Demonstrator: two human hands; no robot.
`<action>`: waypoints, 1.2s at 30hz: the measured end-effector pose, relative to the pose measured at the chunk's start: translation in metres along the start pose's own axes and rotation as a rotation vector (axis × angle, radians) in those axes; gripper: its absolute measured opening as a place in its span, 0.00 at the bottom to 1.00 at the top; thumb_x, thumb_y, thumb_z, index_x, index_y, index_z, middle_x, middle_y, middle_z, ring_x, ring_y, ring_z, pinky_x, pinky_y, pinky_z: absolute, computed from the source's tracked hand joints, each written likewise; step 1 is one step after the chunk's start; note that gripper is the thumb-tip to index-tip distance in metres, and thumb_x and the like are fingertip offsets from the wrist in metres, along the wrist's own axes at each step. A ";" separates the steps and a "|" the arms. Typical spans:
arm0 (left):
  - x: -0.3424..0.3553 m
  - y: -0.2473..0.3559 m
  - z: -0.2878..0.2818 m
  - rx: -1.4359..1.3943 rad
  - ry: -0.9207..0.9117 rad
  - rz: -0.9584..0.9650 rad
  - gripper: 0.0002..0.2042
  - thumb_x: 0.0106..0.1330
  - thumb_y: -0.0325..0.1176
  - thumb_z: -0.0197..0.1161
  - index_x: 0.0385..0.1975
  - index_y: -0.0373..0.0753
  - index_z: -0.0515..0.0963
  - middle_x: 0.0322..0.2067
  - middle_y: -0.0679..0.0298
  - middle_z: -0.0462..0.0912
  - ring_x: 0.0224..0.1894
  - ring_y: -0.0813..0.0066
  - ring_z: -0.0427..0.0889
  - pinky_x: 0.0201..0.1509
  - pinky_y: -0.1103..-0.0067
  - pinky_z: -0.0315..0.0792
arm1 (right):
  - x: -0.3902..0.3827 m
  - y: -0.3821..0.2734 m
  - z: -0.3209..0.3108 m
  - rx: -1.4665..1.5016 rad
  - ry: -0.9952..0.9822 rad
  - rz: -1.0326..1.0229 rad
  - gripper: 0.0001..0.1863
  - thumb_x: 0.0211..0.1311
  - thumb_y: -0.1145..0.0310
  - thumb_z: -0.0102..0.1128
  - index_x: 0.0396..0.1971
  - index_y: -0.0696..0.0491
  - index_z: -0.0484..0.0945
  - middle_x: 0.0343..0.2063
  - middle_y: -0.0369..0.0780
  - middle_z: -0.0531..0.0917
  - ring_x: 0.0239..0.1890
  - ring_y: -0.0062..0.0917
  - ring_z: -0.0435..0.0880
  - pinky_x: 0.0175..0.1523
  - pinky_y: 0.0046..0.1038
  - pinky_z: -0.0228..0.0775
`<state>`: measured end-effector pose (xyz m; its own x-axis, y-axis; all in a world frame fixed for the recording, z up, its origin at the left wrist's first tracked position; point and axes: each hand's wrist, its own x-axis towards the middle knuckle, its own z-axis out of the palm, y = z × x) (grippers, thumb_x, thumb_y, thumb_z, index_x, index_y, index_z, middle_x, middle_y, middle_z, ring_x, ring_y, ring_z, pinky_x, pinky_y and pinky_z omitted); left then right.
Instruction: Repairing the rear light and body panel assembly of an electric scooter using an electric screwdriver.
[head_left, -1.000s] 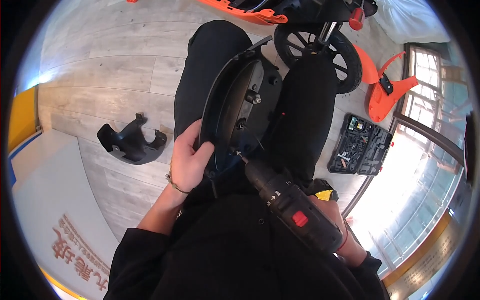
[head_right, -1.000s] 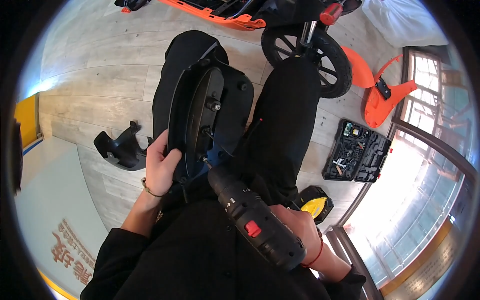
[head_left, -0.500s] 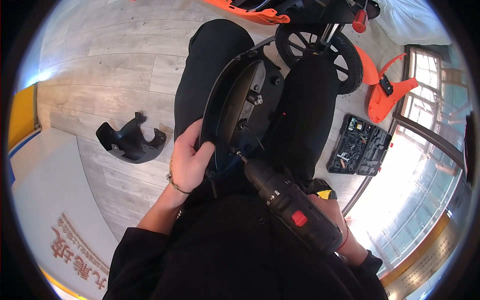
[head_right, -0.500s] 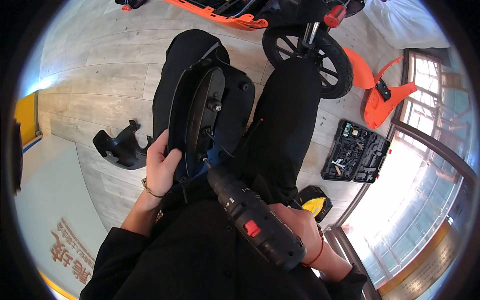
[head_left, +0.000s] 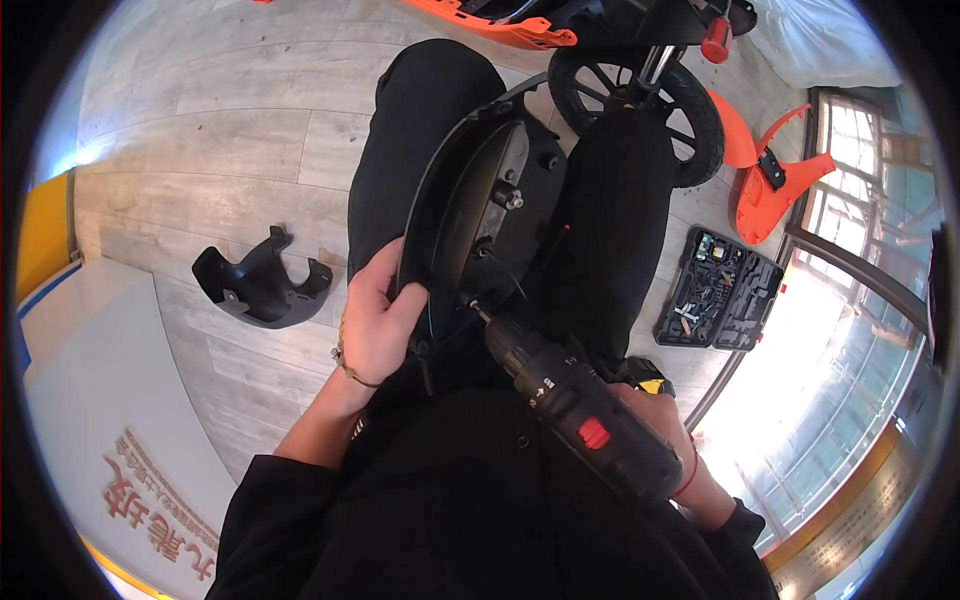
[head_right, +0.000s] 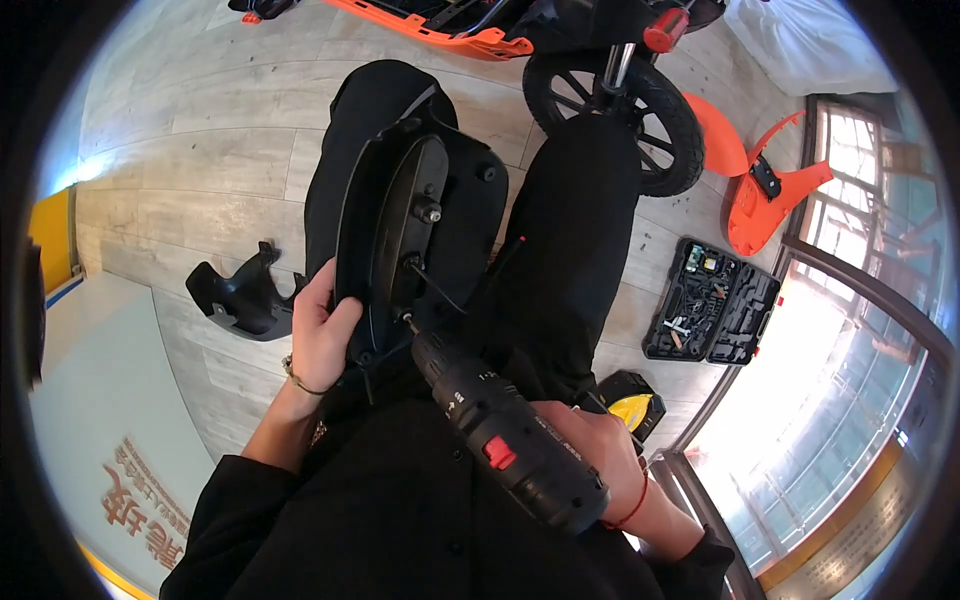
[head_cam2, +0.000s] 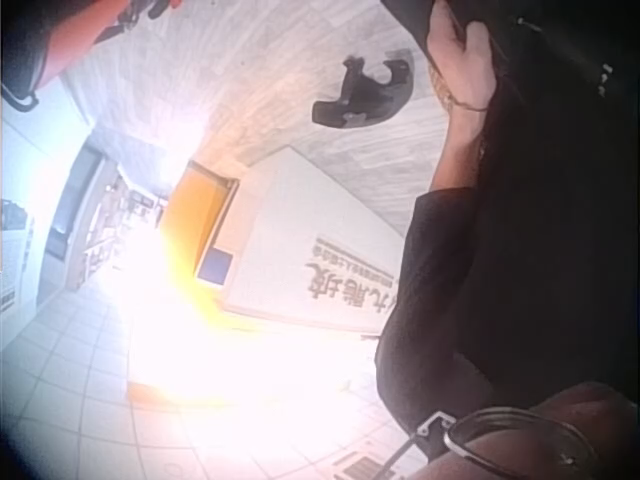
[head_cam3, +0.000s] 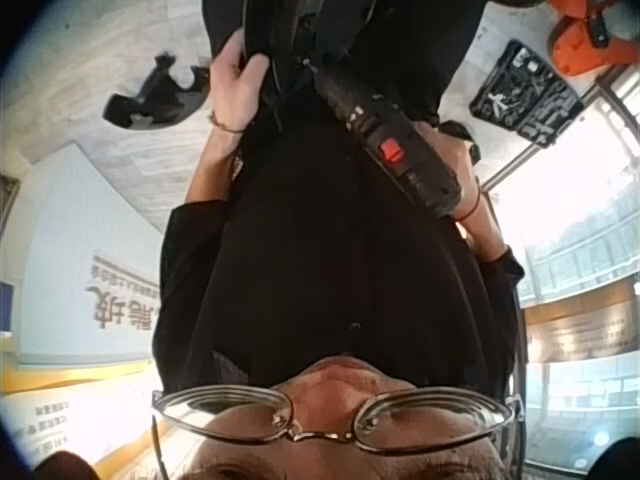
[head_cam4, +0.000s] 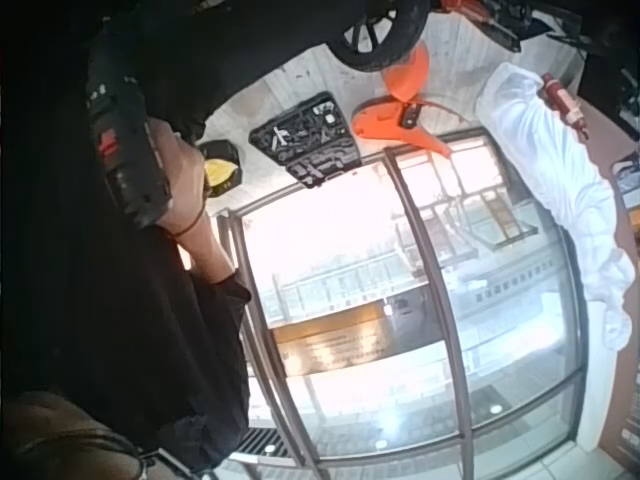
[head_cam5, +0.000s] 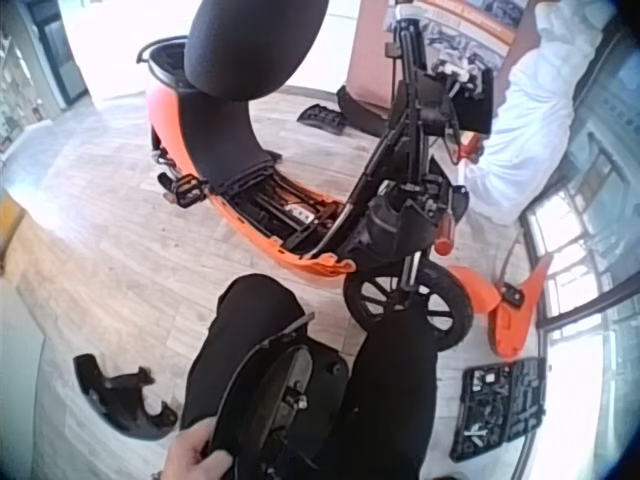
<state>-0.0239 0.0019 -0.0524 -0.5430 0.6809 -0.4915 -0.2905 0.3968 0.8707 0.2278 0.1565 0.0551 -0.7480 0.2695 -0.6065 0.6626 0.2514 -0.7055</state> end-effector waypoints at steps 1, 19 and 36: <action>0.000 0.000 0.000 0.001 -0.002 0.000 0.21 0.59 0.20 0.51 0.54 0.28 0.74 0.35 0.66 0.83 0.33 0.87 0.76 0.37 0.86 0.71 | 0.000 0.000 0.000 0.006 0.004 -0.001 0.20 0.55 0.64 0.67 0.47 0.56 0.78 0.27 0.46 0.85 0.30 0.38 0.86 0.35 0.31 0.76; -0.001 -0.002 0.001 -0.001 -0.012 0.020 0.22 0.59 0.20 0.50 0.56 0.27 0.73 0.37 0.64 0.84 0.36 0.84 0.78 0.41 0.85 0.72 | 0.001 -0.004 -0.001 -0.101 0.055 -0.043 0.19 0.51 0.62 0.67 0.43 0.54 0.80 0.26 0.43 0.83 0.29 0.41 0.85 0.35 0.36 0.76; 0.003 0.002 -0.002 0.054 -0.084 0.034 0.24 0.58 0.20 0.51 0.58 0.27 0.72 0.44 0.59 0.84 0.45 0.80 0.80 0.52 0.82 0.72 | 0.004 -0.008 -0.017 -0.400 0.067 -0.264 0.24 0.50 0.62 0.64 0.48 0.56 0.78 0.22 0.40 0.78 0.23 0.34 0.81 0.29 0.32 0.71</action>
<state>-0.0271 0.0035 -0.0524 -0.4833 0.7429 -0.4632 -0.2287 0.4036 0.8859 0.2201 0.1718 0.0647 -0.8973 0.2039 -0.3914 0.4225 0.6536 -0.6280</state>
